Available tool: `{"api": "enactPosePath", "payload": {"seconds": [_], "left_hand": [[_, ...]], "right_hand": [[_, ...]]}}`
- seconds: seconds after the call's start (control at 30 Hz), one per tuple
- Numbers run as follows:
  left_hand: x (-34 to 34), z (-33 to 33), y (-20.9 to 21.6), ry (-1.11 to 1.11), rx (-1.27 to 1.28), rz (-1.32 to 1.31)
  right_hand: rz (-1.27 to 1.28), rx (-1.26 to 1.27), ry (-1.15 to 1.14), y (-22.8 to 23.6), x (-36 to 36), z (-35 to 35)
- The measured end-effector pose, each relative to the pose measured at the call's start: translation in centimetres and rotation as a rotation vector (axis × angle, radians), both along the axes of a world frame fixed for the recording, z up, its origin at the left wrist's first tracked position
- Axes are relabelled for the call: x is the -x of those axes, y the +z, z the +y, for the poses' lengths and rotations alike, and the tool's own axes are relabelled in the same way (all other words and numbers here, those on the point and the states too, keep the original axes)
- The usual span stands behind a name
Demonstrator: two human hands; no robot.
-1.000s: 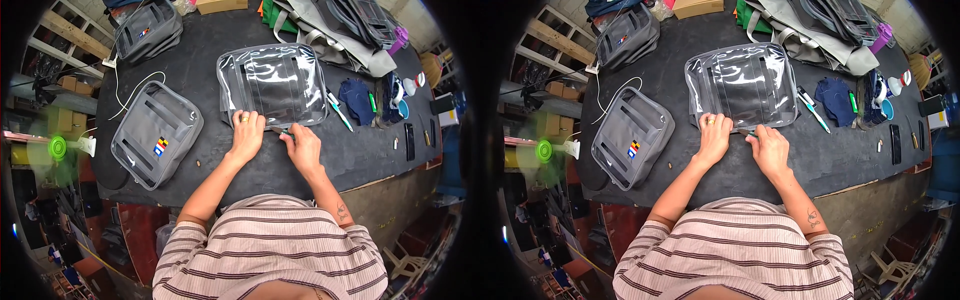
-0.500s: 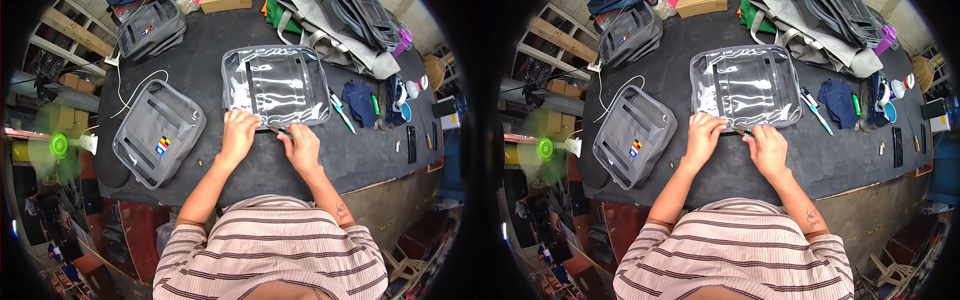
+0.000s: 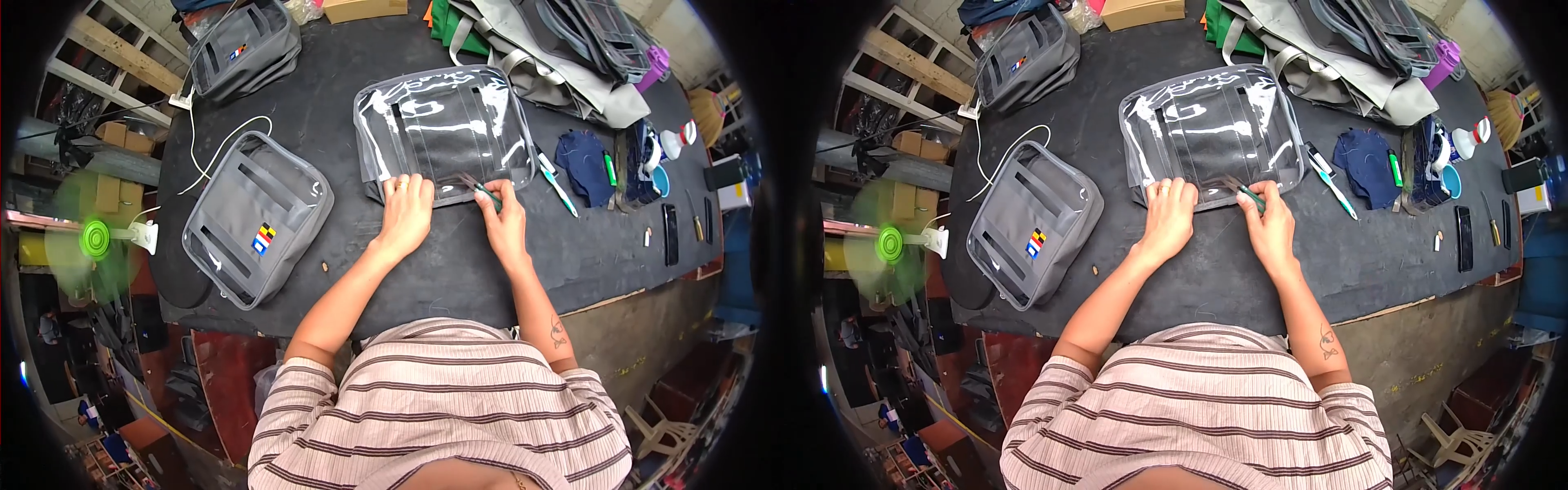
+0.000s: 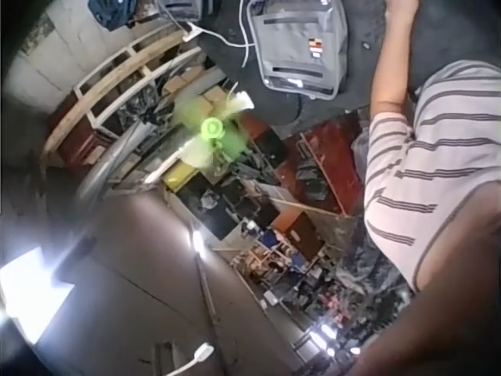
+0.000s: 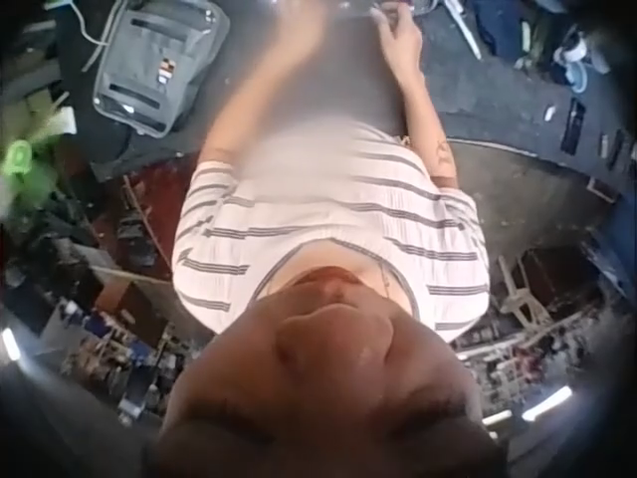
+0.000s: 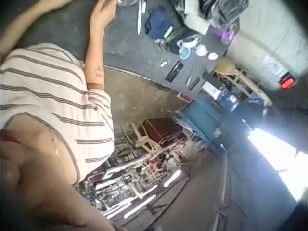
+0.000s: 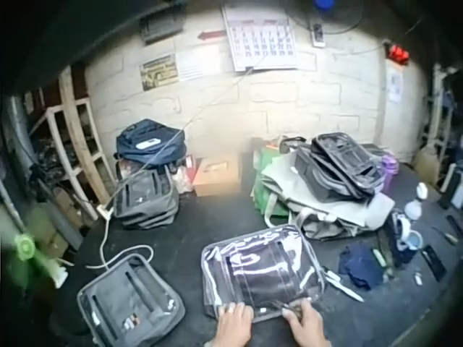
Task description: The person uses a small utility knife to trim excess material and threads from the edges of a manufactured bag component.
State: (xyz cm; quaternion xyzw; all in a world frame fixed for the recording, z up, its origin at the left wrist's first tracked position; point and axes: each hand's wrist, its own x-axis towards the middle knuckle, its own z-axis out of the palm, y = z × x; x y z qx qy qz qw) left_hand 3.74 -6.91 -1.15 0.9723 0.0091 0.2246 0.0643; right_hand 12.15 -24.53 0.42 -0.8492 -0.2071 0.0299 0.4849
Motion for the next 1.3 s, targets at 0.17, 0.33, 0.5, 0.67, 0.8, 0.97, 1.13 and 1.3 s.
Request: {"api": "enactPosePath", "payload": {"seconds": [0.17, 0.33, 0.5, 0.67, 0.8, 0.97, 1.13, 1.3], "left_hand": [[-0.4, 0.5, 0.5, -0.082, 0.519, -0.054], [-0.5, 0.5, 0.6, -0.053, 0.624, -0.058], [-0.6, 0.4, 0.5, -0.042, 0.616, -0.064], [-0.8, 0.0, 0.3, -0.025, 0.623, -0.086], [-0.8, -0.2, 0.3, -0.011, 0.617, -0.062], [-0.9, 0.2, 0.5, 0.036, 0.778, -0.143], [-0.3, -0.2, 1.3, -0.034, 0.627, -0.128], [-0.7, -1.0, 1.7, -0.014, 0.229, -0.152]], "right_hand": [[0.046, -0.047, 0.022, 1.6, -0.6, -0.2], [-0.337, 0.092, 0.162, 2.1, 1.9, 0.1], [-0.509, 0.094, 0.151, 1.8, 1.9, 0.6], [-0.601, 0.184, 0.114, 1.8, 1.9, 0.4], [-0.61, 0.175, 0.1, 1.7, 2.0, 0.5], [-0.511, 0.127, 0.09, 1.8, 1.9, 0.1], [-0.466, 0.123, 0.107, 2.0, 2.0, -0.2], [-0.45, 0.119, 0.112, 1.9, 2.2, -0.1]]}}
